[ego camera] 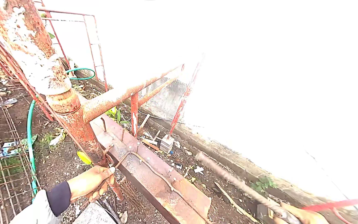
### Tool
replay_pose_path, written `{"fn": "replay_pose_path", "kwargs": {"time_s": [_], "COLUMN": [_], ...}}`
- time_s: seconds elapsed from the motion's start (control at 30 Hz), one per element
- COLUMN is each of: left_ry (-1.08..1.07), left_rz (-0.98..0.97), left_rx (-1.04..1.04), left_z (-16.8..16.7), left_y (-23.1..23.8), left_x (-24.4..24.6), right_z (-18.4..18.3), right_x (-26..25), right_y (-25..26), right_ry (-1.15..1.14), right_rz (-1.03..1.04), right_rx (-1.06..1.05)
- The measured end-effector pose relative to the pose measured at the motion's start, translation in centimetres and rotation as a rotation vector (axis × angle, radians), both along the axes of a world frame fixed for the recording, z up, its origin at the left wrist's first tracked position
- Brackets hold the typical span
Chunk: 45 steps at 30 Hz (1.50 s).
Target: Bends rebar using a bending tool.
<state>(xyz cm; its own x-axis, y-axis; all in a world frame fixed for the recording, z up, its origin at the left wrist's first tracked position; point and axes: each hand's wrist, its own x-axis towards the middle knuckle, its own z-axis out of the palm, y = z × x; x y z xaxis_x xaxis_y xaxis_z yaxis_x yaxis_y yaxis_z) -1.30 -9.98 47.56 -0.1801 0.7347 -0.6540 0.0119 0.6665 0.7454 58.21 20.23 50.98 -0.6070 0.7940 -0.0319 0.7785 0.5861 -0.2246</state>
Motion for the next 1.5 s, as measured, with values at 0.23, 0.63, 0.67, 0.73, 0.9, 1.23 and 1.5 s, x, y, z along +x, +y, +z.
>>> {"fn": "replay_pose_path", "kwargs": {"time_s": [0.23,0.63,0.67,0.73,0.9,1.23,1.5], "left_ry": [0.068,0.184,0.195,0.202,0.238,0.303,0.418], "left_rz": [0.032,0.079,0.078,0.070,0.063,0.076,0.077], "left_rx": [-0.043,-0.117,-0.123,-0.133,-0.134,-0.150,-0.124], "left_z": [1.1,3.6,3.7,3.8,3.8,4.3,3.0], "left_y": [0.2,1.0,1.0,1.1,1.1,1.2,1.2], "left_x": [1.0,2.9,3.0,3.1,3.3,3.9,3.8], "right_z": [-2.8,-1.9,-1.2,-0.2,0.1,-1.7,-1.9], "right_x": [-2.1,-15.0,-16.6,-19.5,-23.4,-17.1,-17.2], "right_y": [9.4,21.6,21.6,21.5,19.9,18.1,17.4], "right_ry": [-0.139,0.016,0.016,-0.041,-0.318,-0.132,-0.062], "right_rz": [0.298,0.803,0.836,0.867,0.764,0.526,0.245], "right_rx": [0.205,0.567,0.556,0.543,0.411,0.359,0.235]}}
